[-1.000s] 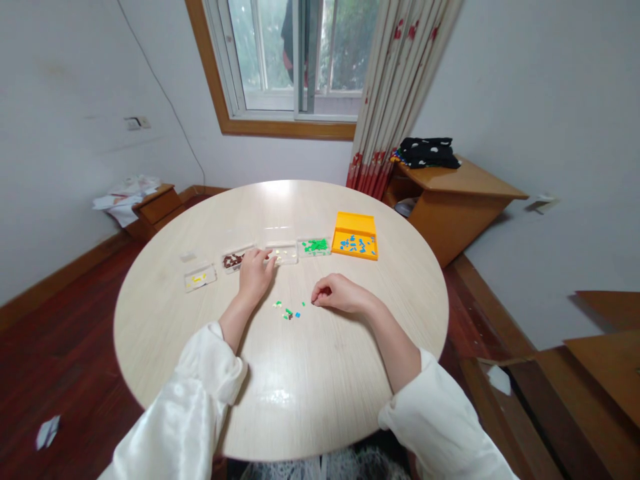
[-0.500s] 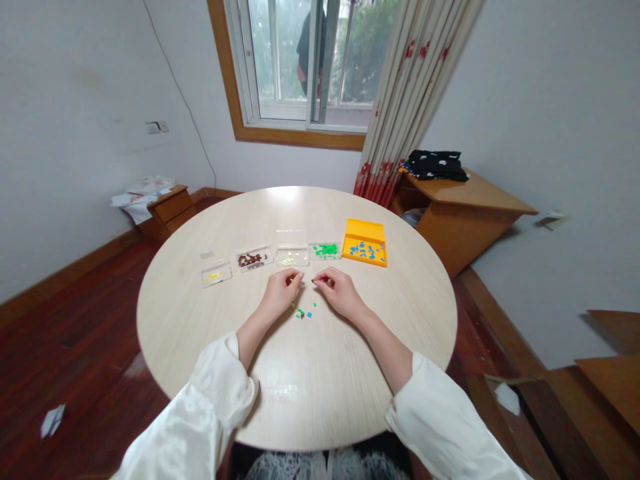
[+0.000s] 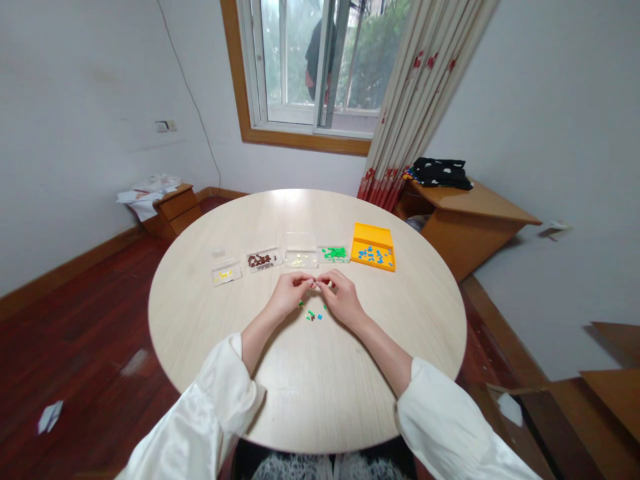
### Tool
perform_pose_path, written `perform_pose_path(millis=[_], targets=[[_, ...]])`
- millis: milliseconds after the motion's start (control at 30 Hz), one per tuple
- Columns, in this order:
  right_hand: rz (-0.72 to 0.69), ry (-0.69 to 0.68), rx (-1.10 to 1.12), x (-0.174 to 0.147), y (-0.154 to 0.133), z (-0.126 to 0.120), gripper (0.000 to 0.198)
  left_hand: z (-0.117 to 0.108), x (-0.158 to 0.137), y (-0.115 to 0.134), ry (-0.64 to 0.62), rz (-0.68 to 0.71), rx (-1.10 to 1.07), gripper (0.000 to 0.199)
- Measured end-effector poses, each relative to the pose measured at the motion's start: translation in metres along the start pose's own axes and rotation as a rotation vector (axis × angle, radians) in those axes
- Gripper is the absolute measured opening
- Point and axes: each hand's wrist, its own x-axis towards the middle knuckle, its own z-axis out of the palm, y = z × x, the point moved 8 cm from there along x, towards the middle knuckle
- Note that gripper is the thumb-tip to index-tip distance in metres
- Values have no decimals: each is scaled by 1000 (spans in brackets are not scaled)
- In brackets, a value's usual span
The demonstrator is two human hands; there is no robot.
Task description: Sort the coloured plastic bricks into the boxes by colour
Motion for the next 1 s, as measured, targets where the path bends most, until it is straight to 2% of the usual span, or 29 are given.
perform_pose_path(millis=[267,500,633,733,833,933,1000], targets=[[-2,2,8,0,-2,0,12,0,-3,-1,-11,-100,-52,20],[-12,-8,42,-1,-5,-1,16,5,-6,-1,-64,-177,-240,23],[-9,0,62,0,-3,0,21,5,-5,-4,-67,-204,-276,26],[-5,7,62,0,0,-1,23,-10,1,-6,18,-178,-268,28],[14,-7,56,-1,3,-3,22,-40,12,-8,182,-119,-224,27],[7,-83,65,-4,2,0,17,-81,17,-2,434,-22,-14,21],[-10,-148,76,-6,0,4,14,-100,15,9,546,81,209,18]])
